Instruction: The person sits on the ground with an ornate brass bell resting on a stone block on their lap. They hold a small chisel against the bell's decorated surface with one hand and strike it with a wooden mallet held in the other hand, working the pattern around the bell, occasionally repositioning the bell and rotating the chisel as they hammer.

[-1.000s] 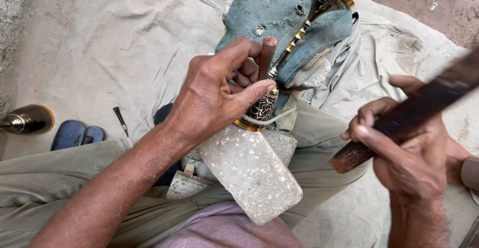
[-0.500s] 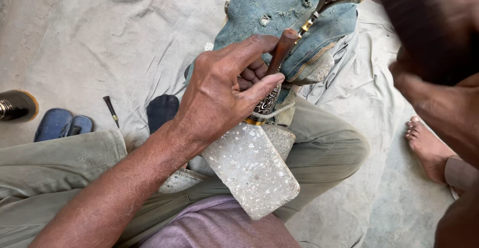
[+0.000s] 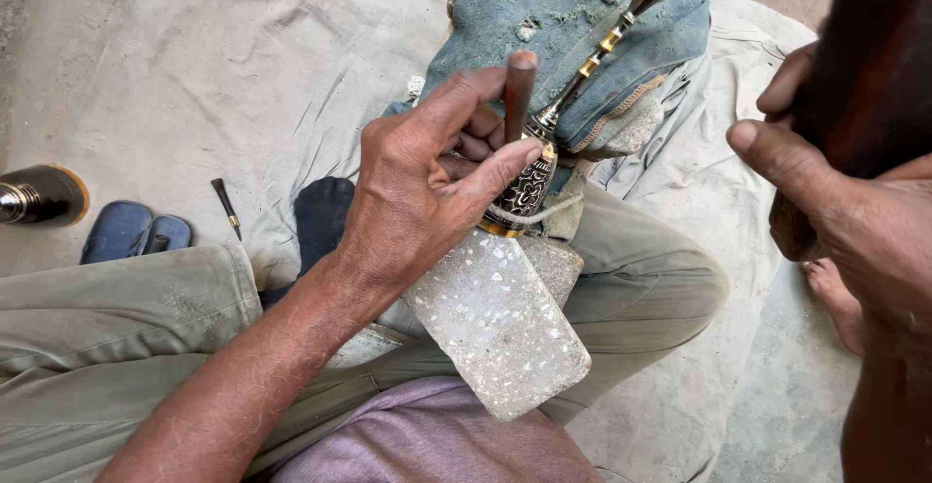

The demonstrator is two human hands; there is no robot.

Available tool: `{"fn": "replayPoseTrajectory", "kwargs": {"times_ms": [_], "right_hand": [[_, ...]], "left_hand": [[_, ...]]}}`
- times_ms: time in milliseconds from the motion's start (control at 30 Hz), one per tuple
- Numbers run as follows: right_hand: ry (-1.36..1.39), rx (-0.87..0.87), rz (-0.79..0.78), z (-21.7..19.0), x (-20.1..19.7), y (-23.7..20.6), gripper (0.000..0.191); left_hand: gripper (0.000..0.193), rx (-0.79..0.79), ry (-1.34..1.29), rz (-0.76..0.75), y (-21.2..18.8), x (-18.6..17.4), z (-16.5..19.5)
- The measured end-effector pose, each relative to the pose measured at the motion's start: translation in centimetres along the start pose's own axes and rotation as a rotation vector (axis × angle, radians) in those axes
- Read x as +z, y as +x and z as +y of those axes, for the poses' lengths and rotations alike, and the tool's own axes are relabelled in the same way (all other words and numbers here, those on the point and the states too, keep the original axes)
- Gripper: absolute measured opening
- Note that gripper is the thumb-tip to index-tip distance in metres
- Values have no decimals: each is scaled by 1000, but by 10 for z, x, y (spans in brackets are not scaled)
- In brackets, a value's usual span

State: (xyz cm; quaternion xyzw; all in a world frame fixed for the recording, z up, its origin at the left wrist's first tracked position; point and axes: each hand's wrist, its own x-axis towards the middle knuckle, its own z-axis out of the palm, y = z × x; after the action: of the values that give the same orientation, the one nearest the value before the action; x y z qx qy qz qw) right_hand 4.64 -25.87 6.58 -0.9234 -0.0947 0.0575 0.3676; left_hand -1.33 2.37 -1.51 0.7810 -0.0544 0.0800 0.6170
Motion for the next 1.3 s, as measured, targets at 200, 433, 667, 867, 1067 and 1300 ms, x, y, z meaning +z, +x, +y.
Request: {"fn": "replayPoseTrajectory", "kwargs": {"times_ms": [200,433,667,867,1067,1300], "right_hand": [[-336,-88,-88,15,-18,-1,9],[-279,-38,13,34,-20,-21,9],[-245,-5,5,49,-20,-26,9],[-243,6,-5,69,-18,-19,10],[-238,12,-24,71,-14,-13,10],[-228,29,-28,65,-14,-15,10]], "left_hand": [[38,-35,12,130,-7,10,5],[41,88,187,144,-14,21,15],[45,59,174,141,-14,22,11],[46,47,189,77,-11,20,9],[48,85,183,72,-12,17,4],[46,103,163,40,-13,13,-3]]}}
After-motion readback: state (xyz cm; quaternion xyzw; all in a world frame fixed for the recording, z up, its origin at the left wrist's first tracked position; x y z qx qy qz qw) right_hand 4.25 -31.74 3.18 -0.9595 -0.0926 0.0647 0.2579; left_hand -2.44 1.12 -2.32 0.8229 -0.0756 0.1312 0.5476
